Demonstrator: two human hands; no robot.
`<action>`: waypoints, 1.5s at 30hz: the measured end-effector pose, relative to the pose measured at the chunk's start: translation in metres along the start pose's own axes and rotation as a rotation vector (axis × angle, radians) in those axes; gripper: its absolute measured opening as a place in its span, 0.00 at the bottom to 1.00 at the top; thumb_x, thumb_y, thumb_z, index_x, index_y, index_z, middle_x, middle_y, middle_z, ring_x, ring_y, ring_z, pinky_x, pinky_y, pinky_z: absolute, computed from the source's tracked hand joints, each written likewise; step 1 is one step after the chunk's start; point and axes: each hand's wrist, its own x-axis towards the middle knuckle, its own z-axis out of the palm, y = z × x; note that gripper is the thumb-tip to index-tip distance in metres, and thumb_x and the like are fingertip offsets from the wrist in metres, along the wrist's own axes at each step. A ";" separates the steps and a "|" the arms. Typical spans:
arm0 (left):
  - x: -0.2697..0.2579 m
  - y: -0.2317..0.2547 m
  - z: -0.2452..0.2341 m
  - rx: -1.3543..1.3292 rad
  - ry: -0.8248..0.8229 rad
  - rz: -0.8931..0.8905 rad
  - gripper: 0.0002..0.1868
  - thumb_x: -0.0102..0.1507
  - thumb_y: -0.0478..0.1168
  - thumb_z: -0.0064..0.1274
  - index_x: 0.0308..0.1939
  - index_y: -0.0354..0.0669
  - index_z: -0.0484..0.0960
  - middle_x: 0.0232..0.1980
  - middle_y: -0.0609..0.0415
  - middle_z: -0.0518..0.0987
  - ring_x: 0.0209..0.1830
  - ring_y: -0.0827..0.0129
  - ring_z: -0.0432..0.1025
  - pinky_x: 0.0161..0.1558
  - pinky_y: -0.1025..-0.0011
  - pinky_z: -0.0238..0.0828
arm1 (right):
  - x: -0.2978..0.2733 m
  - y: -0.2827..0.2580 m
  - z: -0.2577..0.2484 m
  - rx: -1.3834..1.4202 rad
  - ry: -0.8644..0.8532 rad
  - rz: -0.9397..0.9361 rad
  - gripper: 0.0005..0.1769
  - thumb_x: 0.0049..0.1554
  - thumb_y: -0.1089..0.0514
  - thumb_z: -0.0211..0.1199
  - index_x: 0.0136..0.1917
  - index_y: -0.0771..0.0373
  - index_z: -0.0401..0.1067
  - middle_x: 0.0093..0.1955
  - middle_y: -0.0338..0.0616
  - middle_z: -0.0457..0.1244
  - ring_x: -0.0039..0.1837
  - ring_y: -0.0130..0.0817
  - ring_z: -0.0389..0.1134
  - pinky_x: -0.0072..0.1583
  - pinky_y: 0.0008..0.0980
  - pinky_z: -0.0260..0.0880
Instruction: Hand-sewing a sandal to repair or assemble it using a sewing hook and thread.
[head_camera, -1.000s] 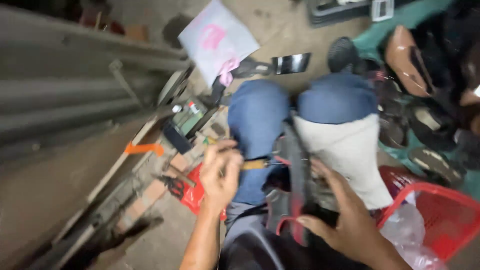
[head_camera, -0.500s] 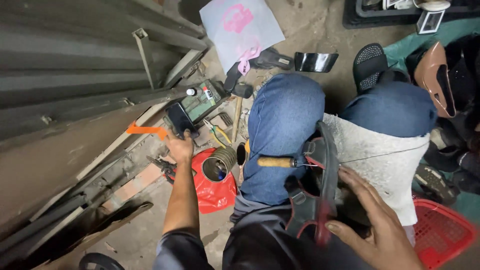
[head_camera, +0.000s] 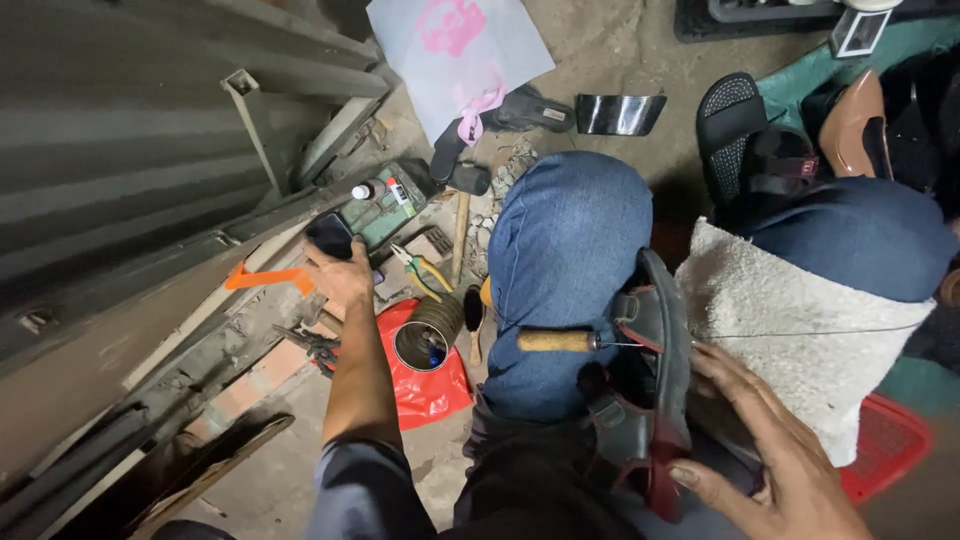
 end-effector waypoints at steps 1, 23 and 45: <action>-0.002 0.003 -0.002 0.001 -0.004 -0.004 0.53 0.60 0.63 0.62 0.79 0.46 0.52 0.70 0.32 0.64 0.71 0.40 0.61 0.70 0.54 0.55 | 0.001 0.000 0.000 -0.004 -0.002 0.003 0.51 0.44 0.45 0.73 0.78 0.43 0.59 0.84 0.30 0.53 0.84 0.32 0.51 0.75 0.45 0.54; -0.024 0.017 -0.030 -0.063 -0.021 0.067 0.50 0.63 0.60 0.58 0.78 0.40 0.50 0.69 0.28 0.64 0.69 0.35 0.61 0.68 0.46 0.57 | 0.002 -0.002 0.003 -0.050 0.045 -0.134 0.51 0.44 0.44 0.72 0.78 0.51 0.58 0.82 0.40 0.53 0.83 0.39 0.52 0.74 0.47 0.55; -0.200 0.150 -0.218 -0.882 -0.140 0.705 0.16 0.71 0.43 0.47 0.51 0.33 0.80 0.49 0.44 0.79 0.47 0.61 0.72 0.47 0.65 0.70 | -0.007 0.042 0.017 -0.014 0.144 -0.356 0.48 0.50 0.47 0.64 0.80 0.62 0.54 0.82 0.50 0.51 0.83 0.43 0.50 0.76 0.44 0.52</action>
